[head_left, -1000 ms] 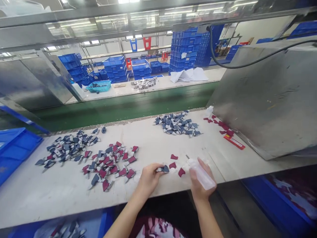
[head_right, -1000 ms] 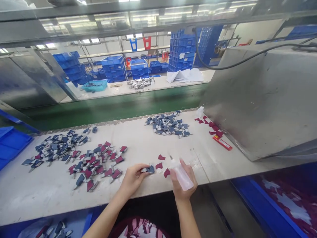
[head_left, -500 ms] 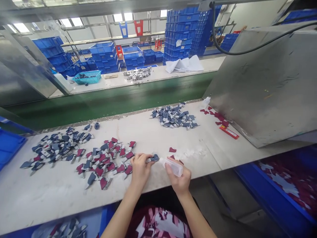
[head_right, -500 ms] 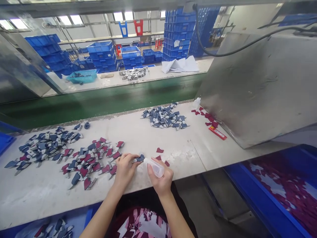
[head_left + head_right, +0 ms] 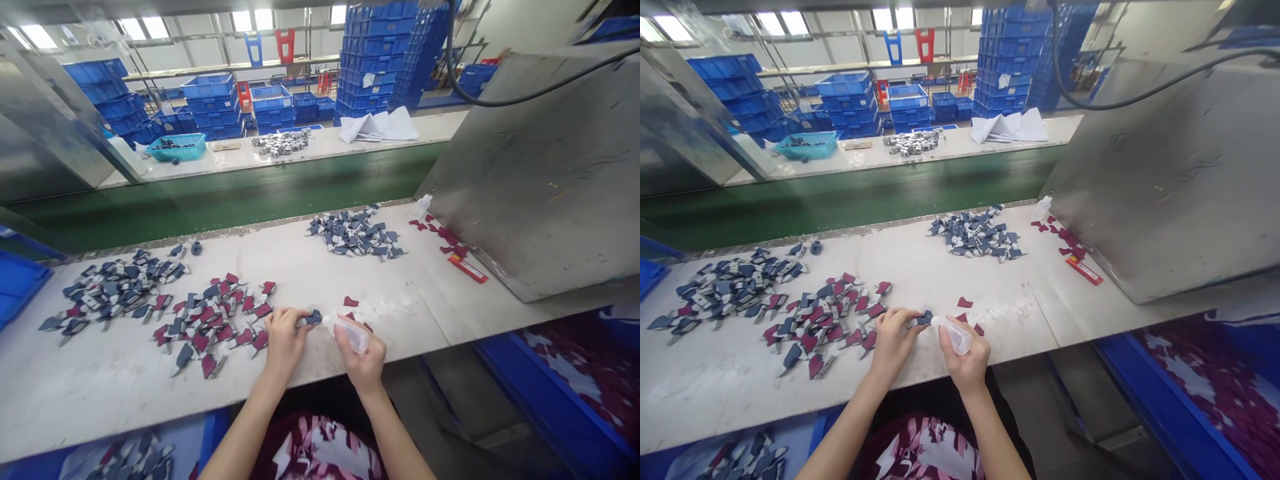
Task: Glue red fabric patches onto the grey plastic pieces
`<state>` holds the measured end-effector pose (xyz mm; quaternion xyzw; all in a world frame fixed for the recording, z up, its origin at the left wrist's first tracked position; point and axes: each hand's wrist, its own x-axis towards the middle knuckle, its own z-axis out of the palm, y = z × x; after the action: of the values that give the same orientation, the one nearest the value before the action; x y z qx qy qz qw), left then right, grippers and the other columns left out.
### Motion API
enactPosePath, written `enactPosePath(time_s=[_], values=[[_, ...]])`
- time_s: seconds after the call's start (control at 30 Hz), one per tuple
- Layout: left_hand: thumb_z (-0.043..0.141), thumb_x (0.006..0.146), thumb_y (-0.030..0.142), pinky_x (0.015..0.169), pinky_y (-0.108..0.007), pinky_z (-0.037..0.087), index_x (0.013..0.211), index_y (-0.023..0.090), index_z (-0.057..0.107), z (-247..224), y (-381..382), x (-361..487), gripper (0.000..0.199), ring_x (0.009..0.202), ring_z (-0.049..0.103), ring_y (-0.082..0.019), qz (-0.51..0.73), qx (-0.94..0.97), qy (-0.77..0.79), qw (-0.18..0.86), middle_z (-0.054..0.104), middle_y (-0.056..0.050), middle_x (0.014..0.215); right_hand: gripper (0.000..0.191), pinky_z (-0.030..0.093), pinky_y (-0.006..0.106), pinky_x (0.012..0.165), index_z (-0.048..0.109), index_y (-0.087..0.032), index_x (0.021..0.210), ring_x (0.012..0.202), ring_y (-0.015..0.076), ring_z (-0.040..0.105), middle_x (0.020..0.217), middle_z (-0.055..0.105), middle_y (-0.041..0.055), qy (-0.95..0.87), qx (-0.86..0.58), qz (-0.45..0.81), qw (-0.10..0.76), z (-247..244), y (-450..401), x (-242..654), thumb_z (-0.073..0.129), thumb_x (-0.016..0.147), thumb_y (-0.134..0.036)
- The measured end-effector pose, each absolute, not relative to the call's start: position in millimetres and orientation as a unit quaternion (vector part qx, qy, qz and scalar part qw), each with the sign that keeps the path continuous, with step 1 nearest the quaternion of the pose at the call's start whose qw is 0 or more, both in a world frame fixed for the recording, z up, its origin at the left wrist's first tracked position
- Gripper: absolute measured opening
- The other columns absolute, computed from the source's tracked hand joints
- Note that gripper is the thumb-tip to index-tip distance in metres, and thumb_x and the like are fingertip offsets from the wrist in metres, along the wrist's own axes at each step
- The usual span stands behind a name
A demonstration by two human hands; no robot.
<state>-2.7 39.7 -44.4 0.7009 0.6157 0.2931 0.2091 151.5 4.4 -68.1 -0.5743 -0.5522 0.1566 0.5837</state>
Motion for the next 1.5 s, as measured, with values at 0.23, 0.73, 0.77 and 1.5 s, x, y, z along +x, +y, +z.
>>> enactPosePath(time_s=[0.23,0.73,0.77,1.5], values=[[0.071,0.081,0.009,0.092,-0.045,0.037,0.09,0.021,0.07,-48,39,-4,0.015,0.095,0.066,-0.026,0.301,0.705,0.609,0.203,0.078,-0.001,0.091,0.021,0.062,0.031,0.066,0.076,-0.015,0.096,0.075,0.0245,0.076,0.088,0.078,0.0101,-0.554,-0.578,0.138,0.583,-66,5,152,0.066,0.087,-0.032],[0.069,0.081,0.01,0.091,-0.045,0.039,0.089,0.022,0.068,-52,38,-5,0.015,0.094,0.065,-0.026,0.318,0.71,0.598,0.193,0.078,-0.002,0.09,0.019,0.062,0.032,0.064,0.076,-0.016,0.093,0.072,0.0245,0.075,0.085,0.078,0.0091,-0.556,-0.585,0.067,0.587,-66,-1,153,0.065,0.088,-0.032],[0.069,0.081,0.01,0.091,-0.045,0.039,0.089,0.022,0.068,-52,38,-5,0.014,0.094,0.065,-0.026,0.32,0.711,0.597,0.191,0.078,-0.002,0.09,0.019,0.062,0.032,0.063,0.075,-0.016,0.093,0.072,0.0242,0.075,0.084,0.078,0.009,-0.556,-0.584,0.064,0.588,-67,-2,153,0.065,0.088,-0.031],[0.068,0.08,0.011,0.095,-0.048,0.037,0.1,0.022,0.065,-57,37,-2,0.023,0.098,0.068,-0.027,0.351,0.68,0.606,0.219,0.079,-0.004,0.096,0.026,0.062,0.03,0.061,0.077,-0.015,0.09,0.069,0.0231,0.075,0.085,0.078,0.0103,-0.523,-0.597,0.168,0.584,-70,3,138,0.068,0.084,-0.039]])
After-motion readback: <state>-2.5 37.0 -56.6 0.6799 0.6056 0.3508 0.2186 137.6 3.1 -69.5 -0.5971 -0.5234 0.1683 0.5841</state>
